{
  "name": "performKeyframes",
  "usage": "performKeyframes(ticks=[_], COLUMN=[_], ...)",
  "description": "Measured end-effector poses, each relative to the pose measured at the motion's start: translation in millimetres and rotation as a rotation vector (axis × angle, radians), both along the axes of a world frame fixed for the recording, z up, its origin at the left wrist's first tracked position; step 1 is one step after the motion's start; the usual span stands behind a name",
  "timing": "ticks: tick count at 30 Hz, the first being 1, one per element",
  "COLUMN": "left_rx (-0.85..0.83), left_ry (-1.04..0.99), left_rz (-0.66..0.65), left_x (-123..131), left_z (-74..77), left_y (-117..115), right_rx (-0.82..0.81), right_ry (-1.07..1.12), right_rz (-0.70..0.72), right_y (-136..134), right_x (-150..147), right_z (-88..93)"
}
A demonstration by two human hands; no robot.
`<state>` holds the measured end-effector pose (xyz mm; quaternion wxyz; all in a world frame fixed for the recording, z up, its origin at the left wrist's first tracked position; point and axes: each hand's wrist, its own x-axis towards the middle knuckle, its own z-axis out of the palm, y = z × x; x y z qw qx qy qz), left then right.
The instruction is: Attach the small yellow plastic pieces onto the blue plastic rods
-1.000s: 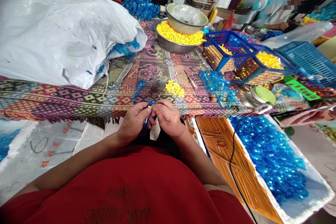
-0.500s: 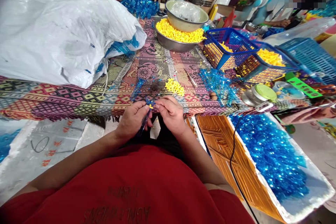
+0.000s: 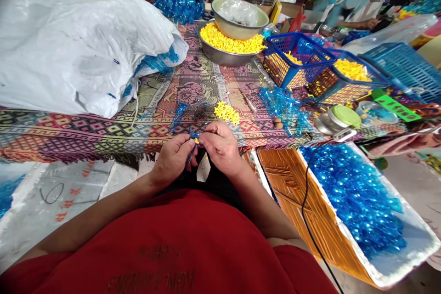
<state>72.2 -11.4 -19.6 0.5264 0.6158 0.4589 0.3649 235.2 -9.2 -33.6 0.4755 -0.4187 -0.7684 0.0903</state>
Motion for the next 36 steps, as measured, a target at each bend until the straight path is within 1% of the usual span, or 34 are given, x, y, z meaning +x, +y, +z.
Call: performKeyframes(ticks=[4, 7, 10, 15, 23, 26, 31, 36], left_rx=[-0.021, -0.027, 0.004, 0.032, 0.065, 0.045, 0.013, 0.002], left_ry=[-0.015, -0.018, 0.007, 0.043, 0.016, -0.005, 0.005, 0.007], left_rz=[0.043, 0.069, 0.075, 0.061, 0.033, 0.026, 0.074, 0.098], left_x=[0.0, 0.5, 1.4, 1.6, 0.9, 1.7, 2.1, 2.5], left_z=[-0.2, -0.1, 0.2, 0.2, 0.0, -0.8, 0.7, 1.7], left_y=[1.4, 2.4, 2.1, 1.1, 0.7, 1.5, 2.9, 4.6], right_rx=[0.030, 0.020, -0.040, -0.183, -0.241, -0.267, -0.322, -0.369], right_ry=[0.021, 0.043, 0.094, 0.196, 0.268, 0.296, 0.355, 0.434], right_rz=[-0.048, -0.025, 0.001, -0.042, -0.036, -0.031, -0.022, 0.021], right_y=[-3.1, -5.2, -6.5, -5.7, -2.3, -1.8, -1.1, -0.7], right_x=[-1.5, -6.2, -12.7, -18.5, -16.3, -16.0, -18.1, -20.2], right_z=[-0.3, -0.6, -0.6, -3.4, -10.5, -11.5, -13.1, -12.7])
